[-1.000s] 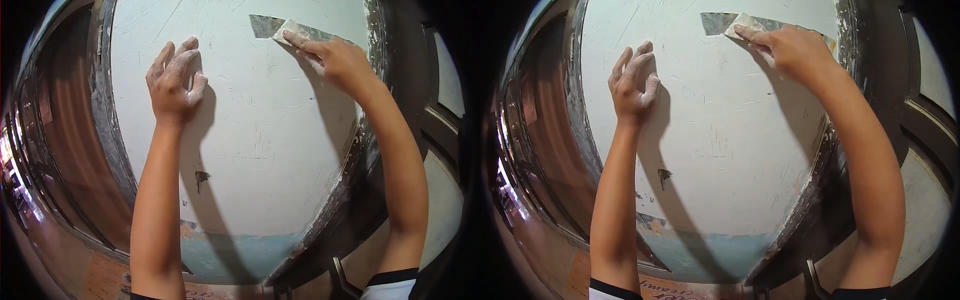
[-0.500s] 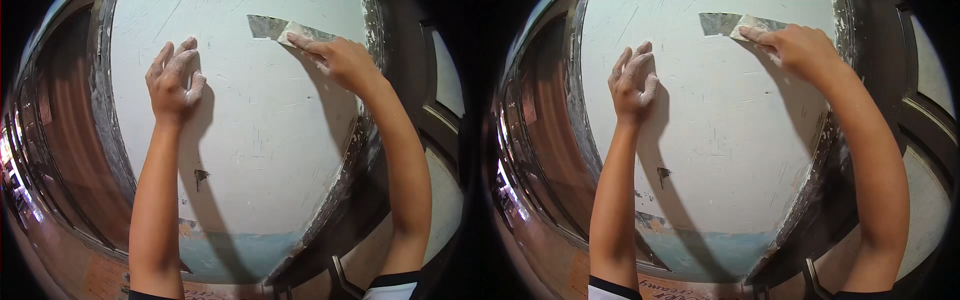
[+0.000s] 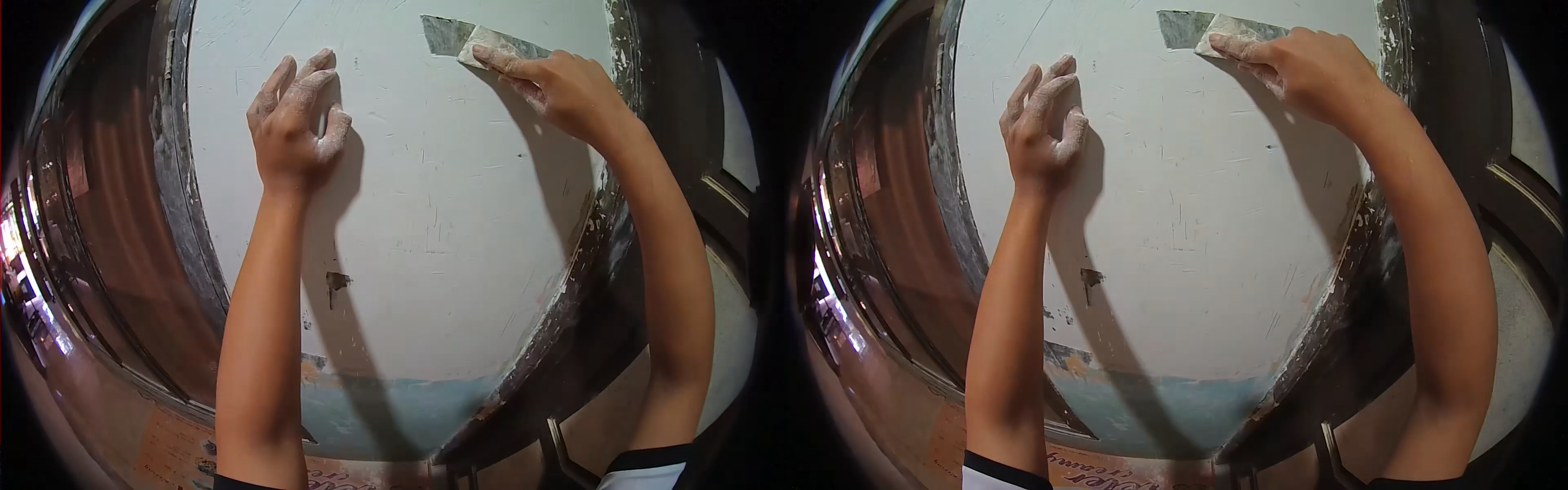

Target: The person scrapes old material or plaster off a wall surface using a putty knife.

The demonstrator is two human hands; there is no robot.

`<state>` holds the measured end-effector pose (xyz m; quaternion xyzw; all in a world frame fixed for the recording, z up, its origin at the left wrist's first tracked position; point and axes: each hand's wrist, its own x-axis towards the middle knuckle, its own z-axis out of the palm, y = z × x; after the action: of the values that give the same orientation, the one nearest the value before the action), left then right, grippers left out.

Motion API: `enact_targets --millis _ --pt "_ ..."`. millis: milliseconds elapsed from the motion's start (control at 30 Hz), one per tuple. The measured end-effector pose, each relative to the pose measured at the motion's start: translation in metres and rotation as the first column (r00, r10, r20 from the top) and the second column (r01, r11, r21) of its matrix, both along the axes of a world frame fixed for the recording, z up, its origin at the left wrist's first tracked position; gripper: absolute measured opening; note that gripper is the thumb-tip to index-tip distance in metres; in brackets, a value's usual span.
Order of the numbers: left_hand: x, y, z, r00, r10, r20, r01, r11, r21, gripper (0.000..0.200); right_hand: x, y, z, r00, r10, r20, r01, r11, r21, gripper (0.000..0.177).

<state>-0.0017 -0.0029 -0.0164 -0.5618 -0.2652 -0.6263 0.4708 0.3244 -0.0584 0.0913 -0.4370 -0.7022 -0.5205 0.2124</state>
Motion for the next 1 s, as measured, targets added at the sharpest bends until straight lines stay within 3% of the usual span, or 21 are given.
enact_targets --millis 67,167,400,433,600,667,700,1000 --pt "0.002 -0.003 -0.002 0.999 0.029 0.013 -0.029 0.999 -0.013 0.039 -0.004 -0.003 -0.005 0.999 0.030 -0.033 -0.031 1.000 -0.008 0.047" --pt "-0.002 0.000 0.003 0.999 -0.023 -0.034 0.023 1.000 0.016 0.041 0.005 0.014 -0.007 0.987 0.138 0.080 -0.148 0.981 0.123 0.047" --pt "0.001 0.000 -0.001 1.000 0.006 0.028 -0.005 1.000 -0.008 0.040 -0.001 0.001 0.005 0.997 -0.032 0.074 0.030 0.999 0.024 0.043" --pt "0.001 0.000 -0.001 0.999 0.018 0.034 -0.018 1.000 -0.023 0.041 -0.003 0.004 -0.001 0.996 0.062 0.058 -0.066 0.995 0.071 0.043" --pt "-0.001 0.001 0.000 1.000 0.000 0.026 0.000 1.000 -0.024 0.041 -0.011 -0.007 -0.004 0.997 0.049 0.052 -0.052 0.996 0.066 0.045" --pt "-0.001 0.003 -0.001 1.000 0.006 0.029 -0.006 1.000 -0.005 0.040 -0.013 -0.012 -0.003 0.998 0.061 -0.010 -0.061 0.998 -0.013 0.045" --pt "0.001 0.001 -0.001 0.999 -0.014 0.033 0.014 1.000 -0.014 0.040 -0.012 -0.008 -0.001 0.996 0.080 0.050 -0.082 0.996 0.028 0.045" --pt "-0.001 -0.002 -0.003 0.999 0.026 0.038 -0.024 0.999 -0.048 0.042 -0.026 -0.014 -0.001 1.000 -0.003 0.029 0.004 0.999 -0.040 0.045"
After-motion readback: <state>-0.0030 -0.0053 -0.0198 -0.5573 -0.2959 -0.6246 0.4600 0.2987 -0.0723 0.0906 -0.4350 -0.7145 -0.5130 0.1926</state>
